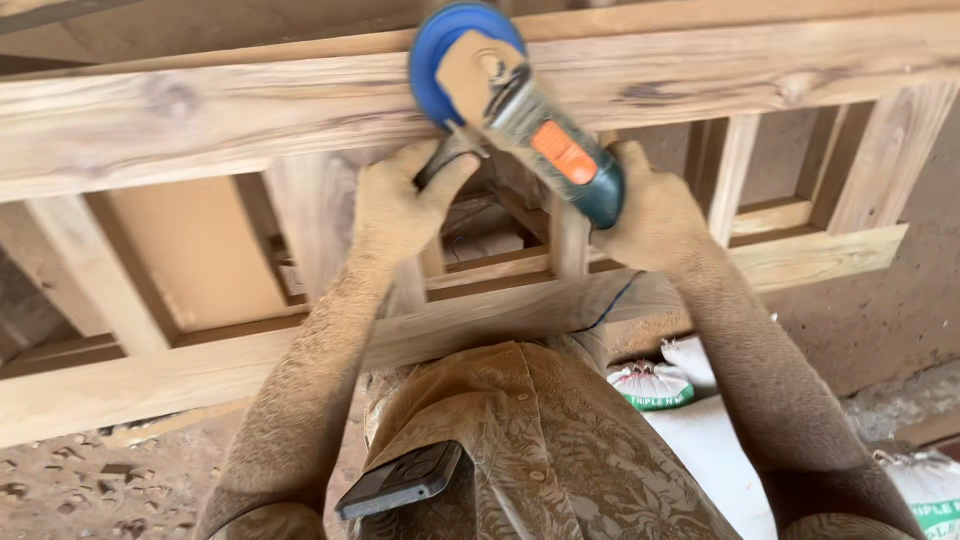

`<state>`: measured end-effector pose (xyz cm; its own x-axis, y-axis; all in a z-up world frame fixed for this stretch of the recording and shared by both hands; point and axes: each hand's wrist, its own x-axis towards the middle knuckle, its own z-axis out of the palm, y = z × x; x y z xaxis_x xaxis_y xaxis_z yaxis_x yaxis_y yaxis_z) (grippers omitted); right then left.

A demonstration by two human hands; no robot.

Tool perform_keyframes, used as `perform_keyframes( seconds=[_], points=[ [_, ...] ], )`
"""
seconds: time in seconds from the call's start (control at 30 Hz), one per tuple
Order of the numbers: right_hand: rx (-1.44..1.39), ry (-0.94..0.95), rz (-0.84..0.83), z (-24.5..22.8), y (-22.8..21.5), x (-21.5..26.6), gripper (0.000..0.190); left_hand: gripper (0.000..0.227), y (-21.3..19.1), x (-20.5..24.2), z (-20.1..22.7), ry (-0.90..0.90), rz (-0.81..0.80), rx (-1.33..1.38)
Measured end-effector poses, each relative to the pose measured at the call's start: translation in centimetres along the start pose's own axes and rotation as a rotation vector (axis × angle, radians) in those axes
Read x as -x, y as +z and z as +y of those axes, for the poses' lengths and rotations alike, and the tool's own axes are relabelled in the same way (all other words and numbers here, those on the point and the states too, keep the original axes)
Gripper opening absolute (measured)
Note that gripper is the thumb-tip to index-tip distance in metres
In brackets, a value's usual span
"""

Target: The person uses an angle grinder with a sanding disc to smooth the surface of a wooden frame. The operator moves the tool along the top and side rails of the frame, generating wood dust as the surface is abraded.

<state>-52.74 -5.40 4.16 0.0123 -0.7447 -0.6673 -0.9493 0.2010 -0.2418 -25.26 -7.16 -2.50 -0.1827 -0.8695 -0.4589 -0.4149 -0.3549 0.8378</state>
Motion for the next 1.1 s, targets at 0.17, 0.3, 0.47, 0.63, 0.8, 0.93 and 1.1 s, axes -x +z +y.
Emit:
perform_keyframes(
  seconds=[0.17,0.3,0.47,0.63,0.8,0.93,1.1],
  points=[
    [-0.077,-0.033,0.124,9.3,-1.2,0.6,0.081,0.035,7.3,-2.8,4.6,0.003,-0.063,-0.018],
    [-0.161,0.062,0.077,17.3,-2.5,1.1,0.074,0.034,14.0,-4.9,8.6,0.108,-0.113,-0.007],
    [-0.175,0.077,0.111,26.8,-5.1,1.7,0.085,0.034,22.9,-7.6,12.9,-0.050,-0.273,-0.045],
    [-0.230,0.195,0.077,35.2,-6.4,2.7,0.082,0.034,31.3,-10.2,15.8,0.144,-0.290,-0.112],
    [-0.261,0.221,0.193,43.5,-6.8,3.9,0.085,0.033,39.2,-13.6,19.1,0.219,-0.371,-0.166],
    [-0.337,0.307,0.228,48.9,-6.9,4.5,0.088,0.041,45.5,-17.0,21.2,0.392,-0.412,-0.225],
    [-0.480,0.387,0.303,52.3,-6.4,6.0,0.092,0.046,51.2,-18.9,23.3,0.450,-0.441,-0.383]
  ],
)
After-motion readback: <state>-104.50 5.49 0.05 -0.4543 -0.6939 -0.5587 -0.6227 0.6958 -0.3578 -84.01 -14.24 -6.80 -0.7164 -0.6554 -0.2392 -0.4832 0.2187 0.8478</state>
